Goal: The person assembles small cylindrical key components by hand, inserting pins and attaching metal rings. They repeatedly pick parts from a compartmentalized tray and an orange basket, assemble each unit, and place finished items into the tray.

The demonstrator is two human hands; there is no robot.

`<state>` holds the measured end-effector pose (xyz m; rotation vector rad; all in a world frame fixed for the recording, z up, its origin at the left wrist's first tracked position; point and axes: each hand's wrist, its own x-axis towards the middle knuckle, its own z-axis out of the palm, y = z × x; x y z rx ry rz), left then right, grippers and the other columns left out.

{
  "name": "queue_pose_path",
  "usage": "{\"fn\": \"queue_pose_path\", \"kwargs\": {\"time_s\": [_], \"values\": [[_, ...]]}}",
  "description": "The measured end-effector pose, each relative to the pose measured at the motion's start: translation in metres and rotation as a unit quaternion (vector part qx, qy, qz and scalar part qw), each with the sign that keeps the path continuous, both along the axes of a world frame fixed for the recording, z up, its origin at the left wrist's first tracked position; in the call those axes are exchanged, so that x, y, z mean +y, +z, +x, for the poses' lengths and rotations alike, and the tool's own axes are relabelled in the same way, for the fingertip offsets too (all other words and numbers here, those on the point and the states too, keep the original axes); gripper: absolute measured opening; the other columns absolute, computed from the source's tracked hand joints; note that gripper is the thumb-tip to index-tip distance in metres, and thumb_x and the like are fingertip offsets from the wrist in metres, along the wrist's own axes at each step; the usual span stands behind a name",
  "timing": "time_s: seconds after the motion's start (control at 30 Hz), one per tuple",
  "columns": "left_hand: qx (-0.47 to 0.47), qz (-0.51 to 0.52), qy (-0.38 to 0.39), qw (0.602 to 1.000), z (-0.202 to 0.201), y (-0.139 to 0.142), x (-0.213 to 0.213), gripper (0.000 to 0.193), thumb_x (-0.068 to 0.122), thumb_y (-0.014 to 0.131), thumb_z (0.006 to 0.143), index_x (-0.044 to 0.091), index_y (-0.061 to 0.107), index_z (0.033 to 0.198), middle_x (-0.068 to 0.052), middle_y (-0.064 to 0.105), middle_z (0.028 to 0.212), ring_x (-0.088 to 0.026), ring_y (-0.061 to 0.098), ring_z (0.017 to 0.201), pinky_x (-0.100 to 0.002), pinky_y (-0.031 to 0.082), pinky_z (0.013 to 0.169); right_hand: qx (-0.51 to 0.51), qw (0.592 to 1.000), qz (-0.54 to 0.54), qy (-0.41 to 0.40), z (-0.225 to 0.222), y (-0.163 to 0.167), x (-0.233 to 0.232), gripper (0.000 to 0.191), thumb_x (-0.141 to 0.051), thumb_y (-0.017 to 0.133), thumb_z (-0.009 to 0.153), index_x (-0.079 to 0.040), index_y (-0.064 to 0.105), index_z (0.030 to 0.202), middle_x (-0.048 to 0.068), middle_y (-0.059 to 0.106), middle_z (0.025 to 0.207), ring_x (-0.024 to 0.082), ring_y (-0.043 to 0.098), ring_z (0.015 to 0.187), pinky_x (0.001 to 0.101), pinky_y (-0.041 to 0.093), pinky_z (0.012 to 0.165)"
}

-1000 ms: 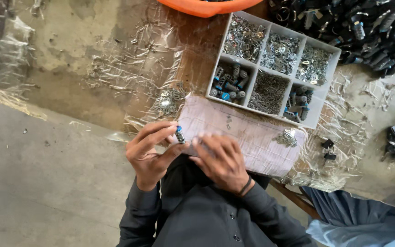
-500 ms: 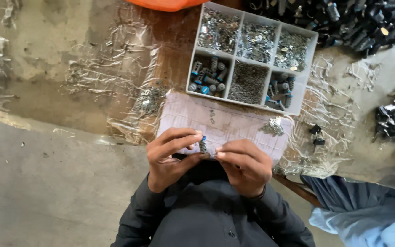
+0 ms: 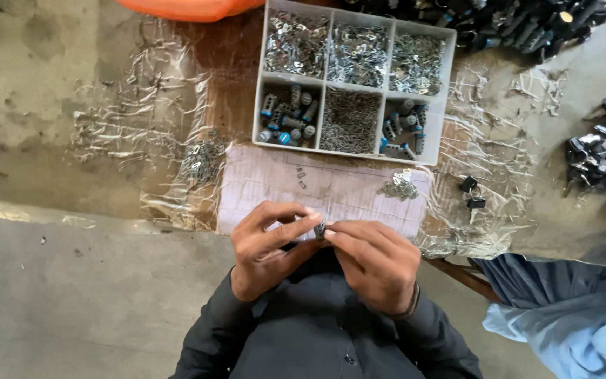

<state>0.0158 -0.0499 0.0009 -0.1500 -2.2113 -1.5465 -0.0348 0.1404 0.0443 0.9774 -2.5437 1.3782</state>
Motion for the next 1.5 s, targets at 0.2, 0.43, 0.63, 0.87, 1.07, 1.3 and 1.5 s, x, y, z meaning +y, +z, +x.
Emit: {"fn": "queue_pose_path", "kwargs": {"time_s": [0.2, 0.43, 0.63, 0.87, 1.07, 1.3, 1.5], "values": [[0.006, 0.01, -0.001, 1.0, -0.003, 0.008, 0.012, 0.049, 0.008, 0.094, 0.074, 0.012, 0.074, 0.119, -0.007, 0.072, 0.111, -0.021, 0.072, 0.095, -0.031, 0.06, 0.079, -0.417, 0.875, -0.242, -0.038, -0.001, -0.026, 0.021, 0.028, 0.0, 0.069, 0.092, 0.002, 0.064, 0.119, 0.011, 0.078, 0.105, 0.015, 0.075, 0.091, 0.0291, 0.063, 0.079], [0.053, -0.092, -0.084, 0.991, -0.018, 0.013, 0.042, 0.04, -0.001, 0.083, 0.084, 0.0, 0.069, 0.122, -0.015, 0.075, 0.114, -0.029, 0.076, 0.098, -0.035, 0.061, 0.083, -0.293, 0.937, -0.166, -0.097, 0.011, -0.045, 0.049, 0.02, 0.0, 0.081, 0.089, 0.002, 0.071, 0.107, 0.009, 0.076, 0.099, 0.013, 0.073, 0.092, 0.0279, 0.06, 0.081], [0.034, -0.077, -0.075, 0.994, -0.026, 0.01, 0.063, 0.03, -0.005, 0.075, 0.088, 0.003, 0.071, 0.117, -0.013, 0.075, 0.102, -0.026, 0.076, 0.089, -0.033, 0.062, 0.079, 0.02, 0.966, 0.071, -0.249, -0.022, -0.041, 0.111, 0.021, -0.011, 0.081, 0.087, -0.008, 0.071, 0.105, 0.009, 0.071, 0.118, 0.026, 0.068, 0.111, 0.0384, 0.052, 0.101], [-0.036, -0.029, -0.074, 0.996, -0.03, 0.008, 0.069, 0.027, -0.001, 0.076, 0.086, 0.005, 0.072, 0.113, -0.013, 0.078, 0.103, -0.024, 0.078, 0.087, -0.03, 0.06, 0.075, 0.137, 0.929, 0.138, -0.316, -0.053, -0.057, 0.126, 0.022, -0.011, 0.08, 0.094, -0.004, 0.071, 0.112, 0.013, 0.069, 0.124, 0.032, 0.059, 0.121, 0.0451, 0.047, 0.106], [-0.05, 0.0, -0.084, 0.995, -0.032, 0.005, 0.074, 0.026, 0.002, 0.079, 0.088, 0.006, 0.073, 0.113, -0.012, 0.078, 0.104, -0.024, 0.079, 0.091, -0.03, 0.061, 0.078, -0.129, 0.962, -0.178, -0.162, -0.002, -0.042, 0.106, 0.022, 0.002, 0.082, 0.084, -0.002, 0.073, 0.104, 0.008, 0.073, 0.097, 0.018, 0.064, 0.093, 0.0281, 0.051, 0.077], [-0.071, 0.004, -0.1, 0.992, -0.026, 0.005, 0.066, 0.028, 0.003, 0.08, 0.087, 0.007, 0.073, 0.114, -0.012, 0.078, 0.103, -0.023, 0.079, 0.087, -0.029, 0.062, 0.073, -0.233, 0.957, -0.156, -0.07, -0.015, -0.026, 0.099, 0.023, 0.003, 0.085, 0.077, 0.0, 0.077, 0.098, 0.007, 0.071, 0.084, 0.015, 0.063, 0.08, 0.0285, 0.048, 0.071], [-0.051, 0.0, -0.106, 0.993, -0.025, 0.006, 0.053, 0.029, 0.002, 0.079, 0.088, 0.008, 0.072, 0.115, -0.012, 0.078, 0.105, -0.022, 0.079, 0.088, -0.029, 0.062, 0.072, -0.304, 0.932, -0.183, -0.072, -0.019, -0.021, 0.095, 0.02, 0.003, 0.083, 0.078, 0.001, 0.078, 0.097, 0.007, 0.07, 0.082, 0.012, 0.061, 0.074, 0.026, 0.046, 0.065]]}}
